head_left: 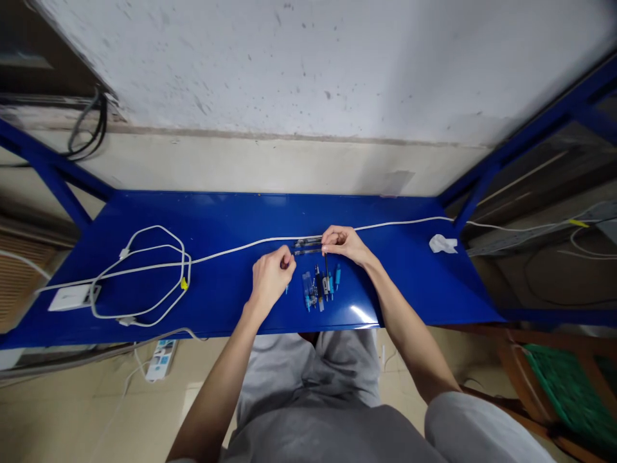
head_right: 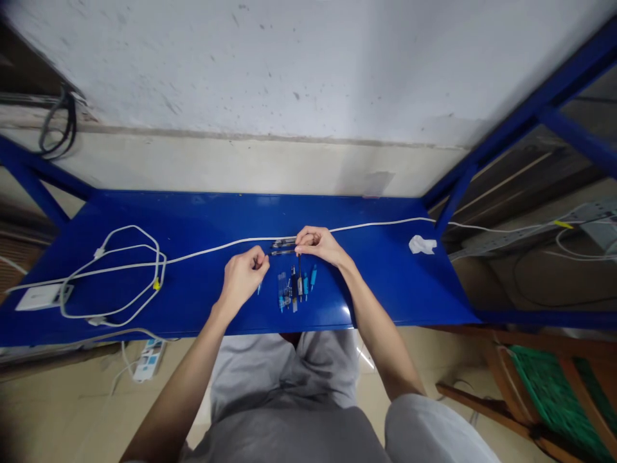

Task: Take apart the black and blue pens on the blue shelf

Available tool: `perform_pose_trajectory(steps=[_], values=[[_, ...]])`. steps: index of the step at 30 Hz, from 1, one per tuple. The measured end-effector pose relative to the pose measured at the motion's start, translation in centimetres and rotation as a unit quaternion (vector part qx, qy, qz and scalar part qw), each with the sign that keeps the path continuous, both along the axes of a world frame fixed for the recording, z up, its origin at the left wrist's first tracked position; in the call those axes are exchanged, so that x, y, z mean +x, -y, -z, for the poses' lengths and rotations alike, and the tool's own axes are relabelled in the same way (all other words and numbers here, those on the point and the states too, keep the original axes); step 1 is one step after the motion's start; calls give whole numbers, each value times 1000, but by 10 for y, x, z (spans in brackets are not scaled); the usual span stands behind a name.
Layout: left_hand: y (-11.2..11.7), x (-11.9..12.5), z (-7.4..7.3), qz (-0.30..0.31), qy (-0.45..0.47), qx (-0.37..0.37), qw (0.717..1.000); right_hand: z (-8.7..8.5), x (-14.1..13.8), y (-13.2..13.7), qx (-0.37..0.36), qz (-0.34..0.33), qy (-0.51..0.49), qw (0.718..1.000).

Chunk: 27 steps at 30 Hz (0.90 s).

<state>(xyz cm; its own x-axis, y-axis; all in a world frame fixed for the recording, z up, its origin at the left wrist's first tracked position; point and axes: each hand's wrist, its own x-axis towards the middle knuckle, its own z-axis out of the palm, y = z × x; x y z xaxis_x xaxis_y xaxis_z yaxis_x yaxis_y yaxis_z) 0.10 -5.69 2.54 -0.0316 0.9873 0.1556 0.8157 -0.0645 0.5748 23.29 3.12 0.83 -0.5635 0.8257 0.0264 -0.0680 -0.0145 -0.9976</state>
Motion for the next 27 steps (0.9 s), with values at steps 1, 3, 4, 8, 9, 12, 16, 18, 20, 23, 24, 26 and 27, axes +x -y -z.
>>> perform_pose_trajectory(steps=[1, 3, 4, 8, 9, 12, 16, 18, 20, 23, 24, 26, 27], values=[[6, 1, 5, 4, 2, -11, 1000, -2, 1, 0, 7, 1, 6, 1000], [15, 5, 15, 8, -11, -18, 1000, -5, 1, 1, 23, 5, 26, 999], [18, 7, 18, 9, -22, -12, 1000, -6, 0, 2, 30, 3, 37, 999], [22, 14, 25, 5, -52, 27, 998, -7, -4, 8, 47, -26, 81, 995], [22, 15, 25, 9, -53, 33, 998, -6, -6, 9, 51, -33, 88, 994], [21, 14, 27, 33, -59, 44, 997, -3, -9, 12, 72, -56, 105, 990], [21, 13, 29, 57, -75, 52, 994, -2, -7, 13, 109, -69, 128, 983], [21, 13, 28, 64, -79, 51, 994, -4, -6, 13, 127, -66, 140, 980], [21, 13, 28, 74, -83, 53, 992, -5, -5, 13, 142, -70, 153, 975], [21, 14, 27, 89, -90, 60, 990, -5, -6, 15, 155, -85, 178, 968], [21, 14, 27, 89, -90, 62, 990, -5, -7, 16, 162, -92, 188, 964], [23, 14, 28, 81, -83, 64, 991, -4, -6, 15, 181, -99, 207, 956], [24, 13, 27, 77, -76, 65, 992, -3, -5, 15, 192, -97, 213, 953]])
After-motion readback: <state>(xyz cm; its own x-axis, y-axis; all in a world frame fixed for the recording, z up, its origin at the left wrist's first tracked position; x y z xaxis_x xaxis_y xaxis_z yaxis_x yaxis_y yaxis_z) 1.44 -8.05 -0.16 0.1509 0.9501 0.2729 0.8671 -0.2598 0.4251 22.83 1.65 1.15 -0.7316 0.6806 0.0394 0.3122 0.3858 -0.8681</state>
